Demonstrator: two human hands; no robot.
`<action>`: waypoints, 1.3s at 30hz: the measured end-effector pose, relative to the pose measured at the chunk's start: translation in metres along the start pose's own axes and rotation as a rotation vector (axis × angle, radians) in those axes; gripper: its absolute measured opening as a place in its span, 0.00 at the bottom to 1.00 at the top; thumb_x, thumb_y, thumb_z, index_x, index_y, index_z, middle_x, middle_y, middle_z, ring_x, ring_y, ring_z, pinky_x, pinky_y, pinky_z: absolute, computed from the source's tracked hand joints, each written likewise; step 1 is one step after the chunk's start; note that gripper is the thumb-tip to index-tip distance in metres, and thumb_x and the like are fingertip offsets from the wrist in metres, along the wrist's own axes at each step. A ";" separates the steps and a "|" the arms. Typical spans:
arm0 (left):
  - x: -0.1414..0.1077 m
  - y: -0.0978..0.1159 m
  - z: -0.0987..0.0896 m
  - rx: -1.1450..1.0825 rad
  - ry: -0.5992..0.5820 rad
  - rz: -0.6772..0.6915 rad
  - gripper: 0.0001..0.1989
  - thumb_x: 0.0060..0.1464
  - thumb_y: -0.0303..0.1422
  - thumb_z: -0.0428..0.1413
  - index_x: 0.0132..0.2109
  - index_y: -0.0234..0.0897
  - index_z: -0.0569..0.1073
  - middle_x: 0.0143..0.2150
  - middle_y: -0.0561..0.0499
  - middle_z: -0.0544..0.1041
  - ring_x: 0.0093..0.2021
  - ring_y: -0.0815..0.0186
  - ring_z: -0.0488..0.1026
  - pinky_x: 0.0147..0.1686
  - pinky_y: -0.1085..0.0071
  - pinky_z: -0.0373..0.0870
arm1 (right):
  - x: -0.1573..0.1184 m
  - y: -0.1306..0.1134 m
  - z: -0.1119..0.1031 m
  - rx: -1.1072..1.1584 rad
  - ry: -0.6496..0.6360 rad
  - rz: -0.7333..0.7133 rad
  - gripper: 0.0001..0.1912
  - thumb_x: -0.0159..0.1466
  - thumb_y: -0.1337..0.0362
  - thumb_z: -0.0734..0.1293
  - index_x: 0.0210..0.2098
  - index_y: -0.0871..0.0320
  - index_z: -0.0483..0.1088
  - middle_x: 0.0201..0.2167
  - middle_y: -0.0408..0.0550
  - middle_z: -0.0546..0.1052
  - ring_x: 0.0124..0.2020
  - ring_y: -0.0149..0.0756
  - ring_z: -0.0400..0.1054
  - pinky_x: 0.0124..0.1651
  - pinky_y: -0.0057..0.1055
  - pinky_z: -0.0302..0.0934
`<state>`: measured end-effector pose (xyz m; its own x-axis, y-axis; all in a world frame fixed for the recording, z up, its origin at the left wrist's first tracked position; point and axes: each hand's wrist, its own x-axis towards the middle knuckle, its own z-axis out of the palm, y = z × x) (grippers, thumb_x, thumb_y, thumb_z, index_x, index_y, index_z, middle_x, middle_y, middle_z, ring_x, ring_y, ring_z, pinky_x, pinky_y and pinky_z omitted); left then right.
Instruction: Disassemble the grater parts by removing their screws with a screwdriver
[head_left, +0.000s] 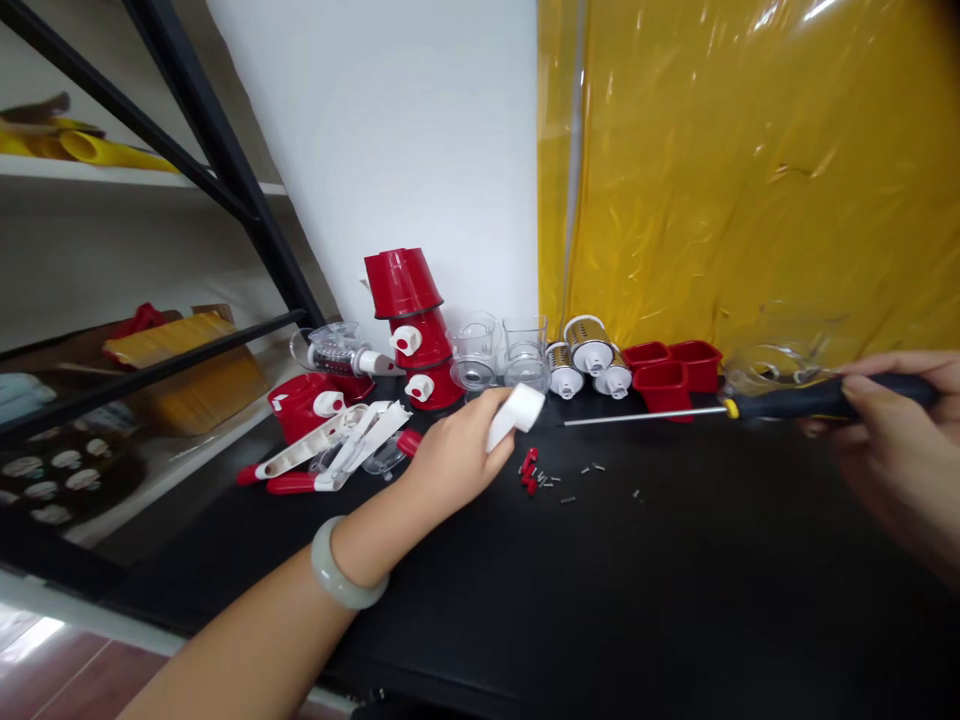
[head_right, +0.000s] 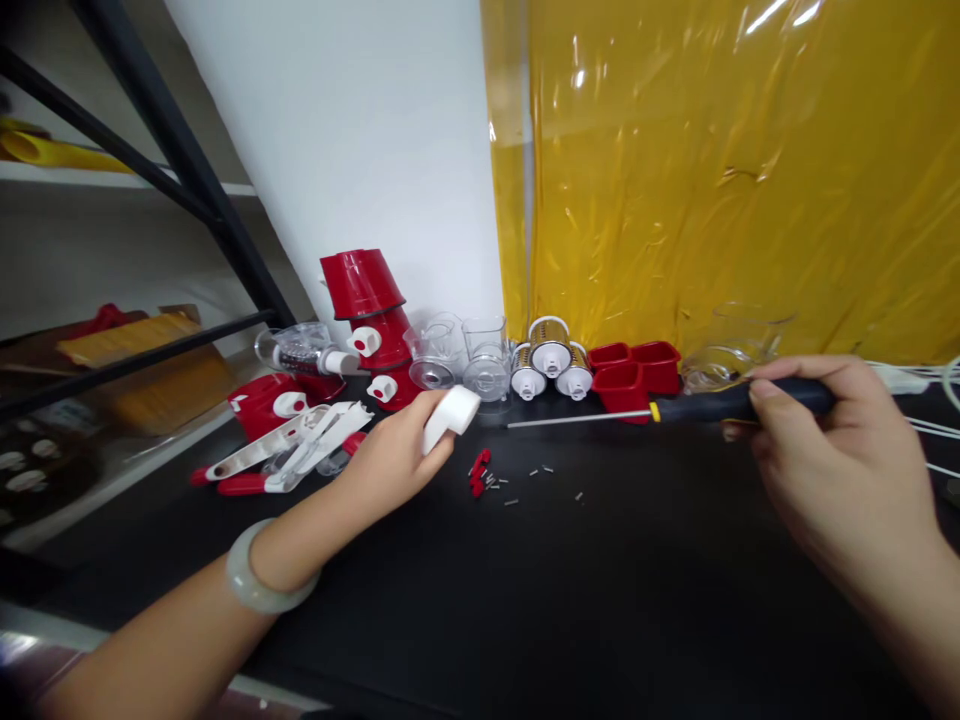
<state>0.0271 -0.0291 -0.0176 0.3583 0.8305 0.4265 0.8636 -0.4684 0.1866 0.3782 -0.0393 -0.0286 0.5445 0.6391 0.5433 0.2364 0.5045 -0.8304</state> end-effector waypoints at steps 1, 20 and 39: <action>0.000 0.000 -0.001 0.078 -0.019 0.033 0.22 0.58 0.33 0.54 0.60 0.44 0.64 0.44 0.47 0.77 0.41 0.57 0.78 0.35 0.66 0.71 | -0.001 -0.003 0.001 -0.052 -0.002 0.012 0.13 0.51 0.61 0.72 0.35 0.55 0.69 0.26 0.43 0.70 0.20 0.30 0.65 0.16 0.21 0.54; 0.001 0.000 0.009 -0.316 -0.026 -0.035 0.11 0.65 0.40 0.47 0.42 0.37 0.67 0.33 0.50 0.76 0.32 0.63 0.75 0.30 0.69 0.68 | -0.014 -0.030 0.014 0.256 -0.024 0.131 0.25 0.40 0.58 0.79 0.33 0.54 0.66 0.28 0.44 0.70 0.24 0.34 0.67 0.23 0.29 0.60; -0.002 0.004 0.007 -0.372 -0.046 -0.045 0.11 0.66 0.41 0.45 0.41 0.38 0.63 0.25 0.55 0.72 0.26 0.66 0.73 0.28 0.70 0.66 | -0.020 -0.027 0.015 0.288 -0.028 0.098 0.24 0.43 0.54 0.79 0.34 0.52 0.68 0.33 0.43 0.72 0.27 0.34 0.67 0.30 0.33 0.66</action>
<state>0.0317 -0.0307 -0.0240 0.3457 0.8618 0.3714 0.6941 -0.5011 0.5168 0.3491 -0.0575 -0.0153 0.5298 0.7067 0.4690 -0.0563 0.5810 -0.8119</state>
